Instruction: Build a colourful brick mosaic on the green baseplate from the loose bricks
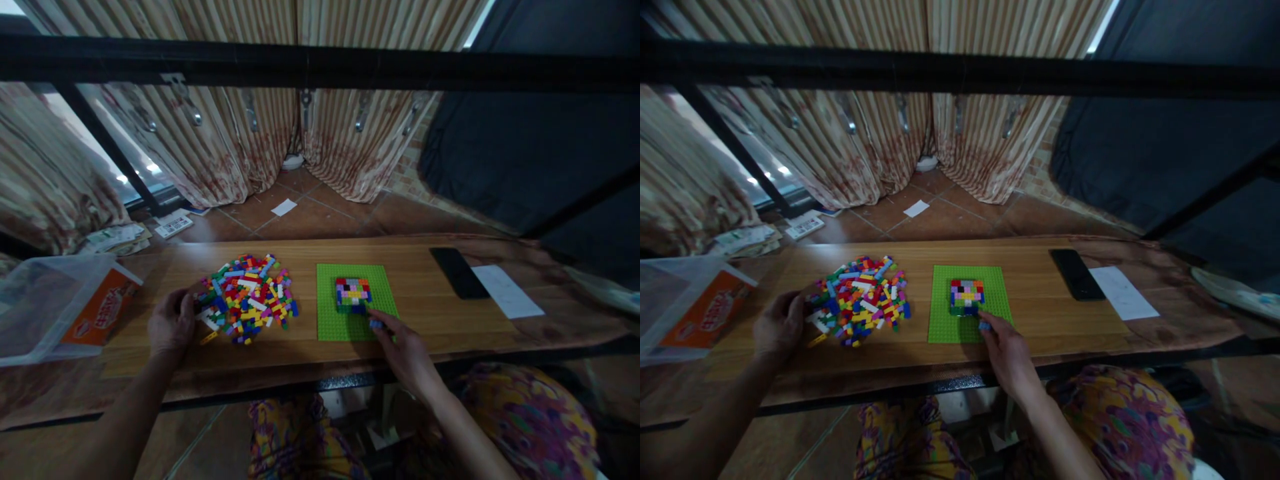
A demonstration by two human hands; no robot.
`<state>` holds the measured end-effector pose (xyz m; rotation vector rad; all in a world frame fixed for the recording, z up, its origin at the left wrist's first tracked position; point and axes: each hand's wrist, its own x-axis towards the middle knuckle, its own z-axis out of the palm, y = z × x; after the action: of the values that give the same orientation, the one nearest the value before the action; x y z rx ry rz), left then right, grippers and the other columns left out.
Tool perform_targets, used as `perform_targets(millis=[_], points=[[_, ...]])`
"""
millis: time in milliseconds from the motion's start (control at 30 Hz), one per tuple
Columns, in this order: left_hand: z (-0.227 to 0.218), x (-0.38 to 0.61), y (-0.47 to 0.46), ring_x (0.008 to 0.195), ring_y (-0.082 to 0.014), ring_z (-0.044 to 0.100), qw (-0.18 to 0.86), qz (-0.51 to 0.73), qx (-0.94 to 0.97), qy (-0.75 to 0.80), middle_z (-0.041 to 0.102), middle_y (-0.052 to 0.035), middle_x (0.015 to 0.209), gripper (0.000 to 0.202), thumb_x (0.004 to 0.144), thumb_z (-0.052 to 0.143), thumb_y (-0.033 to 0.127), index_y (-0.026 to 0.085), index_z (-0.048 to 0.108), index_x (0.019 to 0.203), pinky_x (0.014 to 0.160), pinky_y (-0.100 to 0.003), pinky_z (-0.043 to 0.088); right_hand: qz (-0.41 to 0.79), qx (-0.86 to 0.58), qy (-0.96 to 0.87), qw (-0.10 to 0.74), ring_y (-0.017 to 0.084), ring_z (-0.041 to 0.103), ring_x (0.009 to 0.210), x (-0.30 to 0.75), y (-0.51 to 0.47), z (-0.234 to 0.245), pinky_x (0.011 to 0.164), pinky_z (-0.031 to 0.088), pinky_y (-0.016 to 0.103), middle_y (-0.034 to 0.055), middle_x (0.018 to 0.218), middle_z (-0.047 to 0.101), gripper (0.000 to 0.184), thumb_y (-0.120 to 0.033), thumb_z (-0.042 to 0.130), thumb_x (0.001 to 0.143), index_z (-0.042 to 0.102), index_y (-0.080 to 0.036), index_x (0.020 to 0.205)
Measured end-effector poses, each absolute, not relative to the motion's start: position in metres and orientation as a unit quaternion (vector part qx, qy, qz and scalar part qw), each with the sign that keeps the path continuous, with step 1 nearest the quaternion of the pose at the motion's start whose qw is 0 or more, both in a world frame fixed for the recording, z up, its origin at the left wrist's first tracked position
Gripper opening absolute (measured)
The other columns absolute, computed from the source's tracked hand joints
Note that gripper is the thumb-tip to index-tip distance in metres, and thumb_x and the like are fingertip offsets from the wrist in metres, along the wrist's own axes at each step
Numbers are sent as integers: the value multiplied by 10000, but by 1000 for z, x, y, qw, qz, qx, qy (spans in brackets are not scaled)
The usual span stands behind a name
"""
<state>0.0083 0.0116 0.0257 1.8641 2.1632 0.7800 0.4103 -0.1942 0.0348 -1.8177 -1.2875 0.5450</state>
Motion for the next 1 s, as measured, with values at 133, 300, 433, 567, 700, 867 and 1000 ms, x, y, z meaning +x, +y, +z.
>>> perform_targets(millis=[133,300,433,567,700,867,1000], points=[[28,10,11,1052,-240,601,87,258,621,735,673,-114,1129,424,891,440,433,166,640,1153,873,-344,468,162,-746,-501,408,258,646,986,430,-189,33,885,516,425,85,1043,707,292,-407,574,848,713,-247,1048],[29,10,12,1099,-258,595,87,246,618,742,667,-119,1160,428,890,436,429,166,638,1162,911,-369,464,154,-713,-536,425,233,639,1011,432,-177,31,909,506,390,94,1065,683,274,-332,498,903,702,-212,1041],[31,11,11,1125,-282,590,87,235,614,748,656,-133,1193,438,895,431,430,160,635,1174,932,-403,463,121,-714,-547,420,221,634,959,432,-173,30,850,527,364,116,1062,634,290,-303,467,916,709,-197,1037],[33,13,10,1136,-291,588,88,233,614,749,653,-137,1201,435,899,431,421,161,632,1183,936,-418,467,102,-725,-556,394,214,635,899,436,-176,27,798,534,354,109,1007,628,290,-282,457,916,720,-198,1007],[35,14,10,1136,-283,590,91,239,611,749,659,-129,1190,428,892,442,413,163,633,1182,947,-412,466,85,-735,-579,342,226,641,903,447,-183,25,800,528,364,90,986,674,258,-255,480,896,731,-219,940],[35,15,10,1126,-282,596,101,240,606,752,660,-132,1183,443,887,440,427,155,638,1174,941,-410,474,56,-744,-598,292,255,642,885,460,-189,23,798,528,403,93,930,711,238,-204,503,854,727,-209,936],[33,14,11,1134,-291,590,98,241,610,749,657,-136,1188,463,883,432,447,156,637,1178,951,-423,469,55,-732,-605,309,244,649,902,456,-185,27,817,532,399,88,958,713,245,-205,488,880,712,-212,980]])
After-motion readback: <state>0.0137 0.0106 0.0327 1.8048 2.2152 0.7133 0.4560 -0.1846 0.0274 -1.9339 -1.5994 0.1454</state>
